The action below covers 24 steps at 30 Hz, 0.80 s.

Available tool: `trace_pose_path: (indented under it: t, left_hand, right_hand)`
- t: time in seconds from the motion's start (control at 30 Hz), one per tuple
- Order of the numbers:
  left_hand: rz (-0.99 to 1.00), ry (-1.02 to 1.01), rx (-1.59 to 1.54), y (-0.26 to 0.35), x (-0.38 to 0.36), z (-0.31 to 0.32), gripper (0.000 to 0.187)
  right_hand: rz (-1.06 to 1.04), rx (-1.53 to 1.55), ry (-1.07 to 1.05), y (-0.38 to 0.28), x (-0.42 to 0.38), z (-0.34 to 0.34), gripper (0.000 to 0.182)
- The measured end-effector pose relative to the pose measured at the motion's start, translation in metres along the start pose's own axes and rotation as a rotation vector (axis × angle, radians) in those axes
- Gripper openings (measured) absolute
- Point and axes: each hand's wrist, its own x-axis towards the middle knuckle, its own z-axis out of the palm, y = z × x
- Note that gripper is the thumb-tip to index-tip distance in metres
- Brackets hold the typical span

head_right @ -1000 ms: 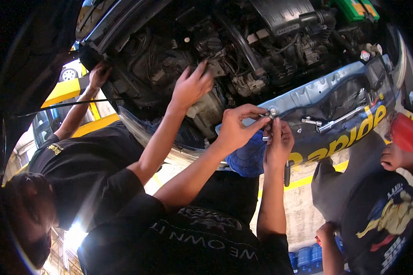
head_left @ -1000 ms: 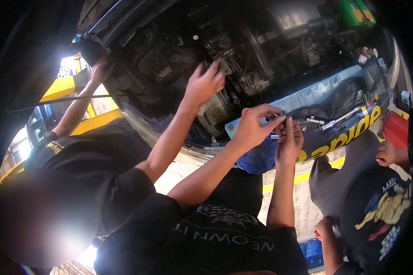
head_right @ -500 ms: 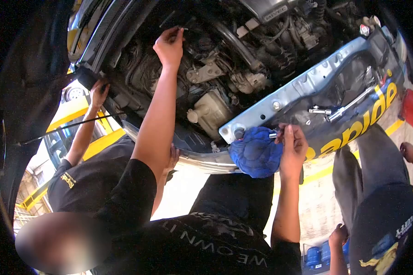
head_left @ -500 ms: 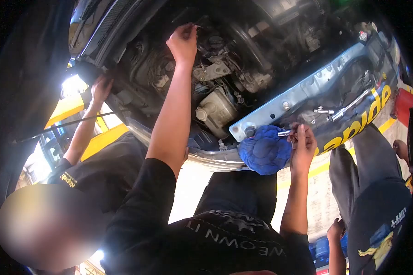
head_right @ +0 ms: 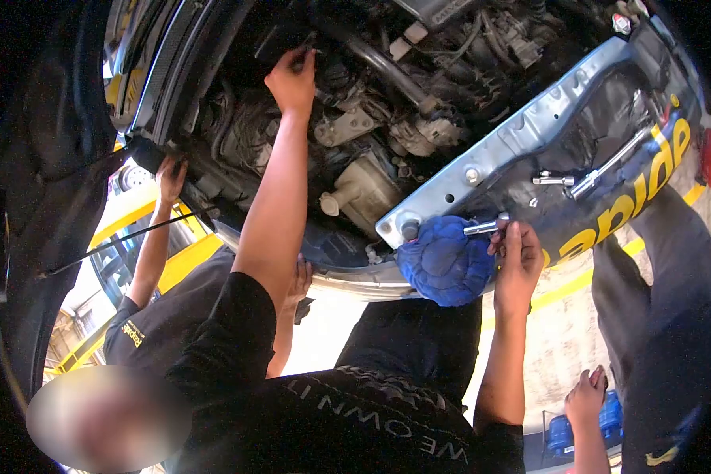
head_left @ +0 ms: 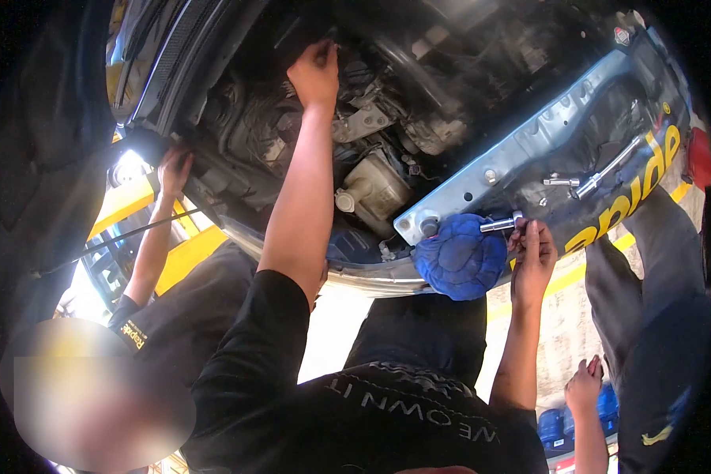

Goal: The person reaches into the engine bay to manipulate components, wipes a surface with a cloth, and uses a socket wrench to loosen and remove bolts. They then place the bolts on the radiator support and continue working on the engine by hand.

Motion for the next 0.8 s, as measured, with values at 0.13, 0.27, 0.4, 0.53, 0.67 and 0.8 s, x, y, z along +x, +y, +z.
trace_pose_path:
  t: [0.13,0.27,0.4,0.53,0.67,0.8]
  left_hand:
    - [0.028,0.005,0.049,-0.013,-0.004,0.007,0.022]
    - [-0.012,-0.017,0.077,-0.003,-0.004,0.007,0.019]
    - [0.042,-0.045,0.109,0.0,-0.004,0.014,0.018]
    - [-0.022,-0.03,0.209,0.007,-0.008,0.016,0.023]
    - [0.05,0.098,0.238,-0.001,-0.011,0.024,0.025]
    - [0.082,0.208,0.293,0.01,-0.014,0.026,0.015]
  right_hand:
    - [-0.01,-0.026,-0.007,-0.005,0.0,-0.001,0.029]
    - [-0.023,-0.051,-0.013,-0.007,0.001,-0.002,0.03]
    - [-0.024,-0.057,-0.01,-0.005,0.002,-0.002,0.029]
    - [-0.028,-0.03,0.002,-0.006,0.001,0.002,0.028]
    - [-0.034,-0.017,0.003,-0.007,0.0,0.002,0.028]
    - [-0.058,-0.074,0.002,-0.013,-0.001,0.0,0.029]
